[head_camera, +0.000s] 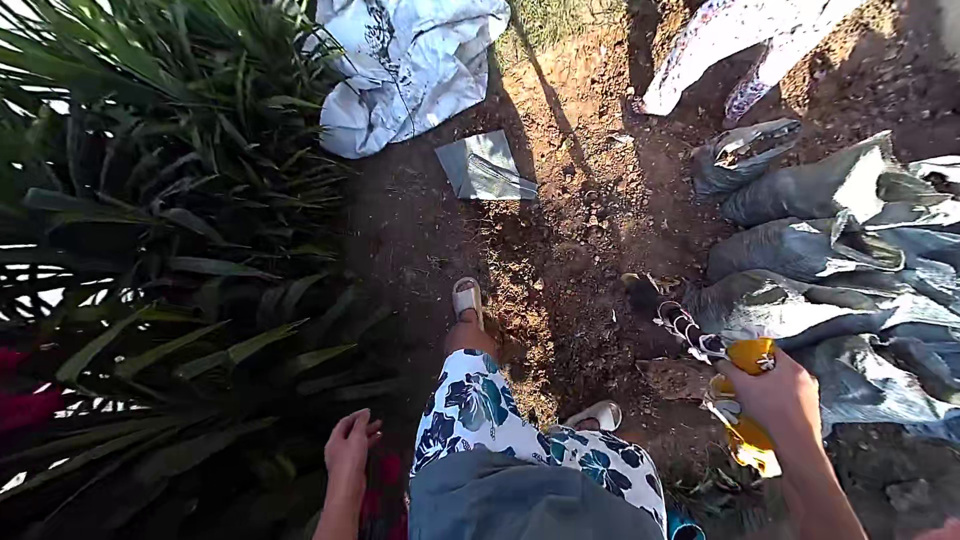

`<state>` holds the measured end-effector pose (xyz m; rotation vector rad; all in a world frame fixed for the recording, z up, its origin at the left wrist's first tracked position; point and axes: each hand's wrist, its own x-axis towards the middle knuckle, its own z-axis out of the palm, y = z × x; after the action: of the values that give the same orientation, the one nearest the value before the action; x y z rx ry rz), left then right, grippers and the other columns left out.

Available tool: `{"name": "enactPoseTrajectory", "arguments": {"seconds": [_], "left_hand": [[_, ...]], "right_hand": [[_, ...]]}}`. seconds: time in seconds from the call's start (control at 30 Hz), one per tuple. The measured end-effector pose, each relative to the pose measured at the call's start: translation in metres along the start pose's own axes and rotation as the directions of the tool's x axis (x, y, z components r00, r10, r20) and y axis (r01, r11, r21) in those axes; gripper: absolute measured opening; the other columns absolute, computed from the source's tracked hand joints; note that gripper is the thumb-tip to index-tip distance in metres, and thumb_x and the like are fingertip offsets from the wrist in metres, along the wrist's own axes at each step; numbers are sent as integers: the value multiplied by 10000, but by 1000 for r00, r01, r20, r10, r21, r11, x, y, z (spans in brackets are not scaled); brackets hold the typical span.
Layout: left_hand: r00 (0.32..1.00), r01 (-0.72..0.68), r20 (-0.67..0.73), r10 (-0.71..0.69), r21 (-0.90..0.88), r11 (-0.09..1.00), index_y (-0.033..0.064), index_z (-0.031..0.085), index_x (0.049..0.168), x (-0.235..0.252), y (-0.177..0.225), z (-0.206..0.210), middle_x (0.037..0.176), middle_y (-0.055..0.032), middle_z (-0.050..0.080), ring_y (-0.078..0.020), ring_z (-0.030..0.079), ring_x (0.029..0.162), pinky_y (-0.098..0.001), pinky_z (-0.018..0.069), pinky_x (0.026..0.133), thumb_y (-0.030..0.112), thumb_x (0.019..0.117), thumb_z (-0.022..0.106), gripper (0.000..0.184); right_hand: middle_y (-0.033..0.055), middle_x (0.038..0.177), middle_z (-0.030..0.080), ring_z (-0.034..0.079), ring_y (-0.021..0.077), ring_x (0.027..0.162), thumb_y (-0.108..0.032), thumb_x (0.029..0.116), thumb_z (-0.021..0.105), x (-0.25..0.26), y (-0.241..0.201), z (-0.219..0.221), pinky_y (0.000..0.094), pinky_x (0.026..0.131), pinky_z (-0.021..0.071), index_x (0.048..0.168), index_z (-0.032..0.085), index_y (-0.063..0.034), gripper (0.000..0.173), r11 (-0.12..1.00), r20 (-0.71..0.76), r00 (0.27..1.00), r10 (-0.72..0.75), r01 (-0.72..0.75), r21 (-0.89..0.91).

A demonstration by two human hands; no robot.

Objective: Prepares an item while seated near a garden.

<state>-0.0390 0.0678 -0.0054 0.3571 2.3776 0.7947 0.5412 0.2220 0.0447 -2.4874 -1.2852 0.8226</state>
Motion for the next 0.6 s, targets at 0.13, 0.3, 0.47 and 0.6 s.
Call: {"name": "enactPoseTrajectory", "arguments": {"seconds": [0.13,0.3,0.47,0.6], "left_hand": [[997,-45,58,47,-24,999,-35,583,1309,125,56,24,1229,-204,634,-241,694,962,-408,590,824,192,1082,530,325],[946,-4,322,-34,116,993,-39,554,1348,277,162,38,1279,-244,611,-291,684,1012,-441,573,858,180,1097,497,338],[871,-134,486,-72,375,917,-7,604,1314,373,261,5,1248,-235,654,-331,692,1025,-511,567,881,230,1089,529,335],[837,-107,517,-180,477,872,-13,571,1362,393,302,2,1295,-257,630,-343,682,1058,-498,562,886,255,1096,509,383]], "right_hand": [[379,1062,637,614,560,1009,-168,844,815,64,-47,1,779,844,432,1185,632,80,459,997,-39,999,31,-34,-65],[380,1116,626,605,538,1049,-86,859,810,46,-139,20,756,896,426,1211,619,95,440,962,-52,962,268,-270,-28],[177,1015,646,637,249,826,-147,874,748,-11,-230,9,502,735,553,1255,577,19,450,843,-137,871,472,-400,361],[1,801,651,646,96,634,-218,931,671,-101,-276,-15,316,552,573,1158,577,-96,273,409,-77,639,765,-390,825]]}}
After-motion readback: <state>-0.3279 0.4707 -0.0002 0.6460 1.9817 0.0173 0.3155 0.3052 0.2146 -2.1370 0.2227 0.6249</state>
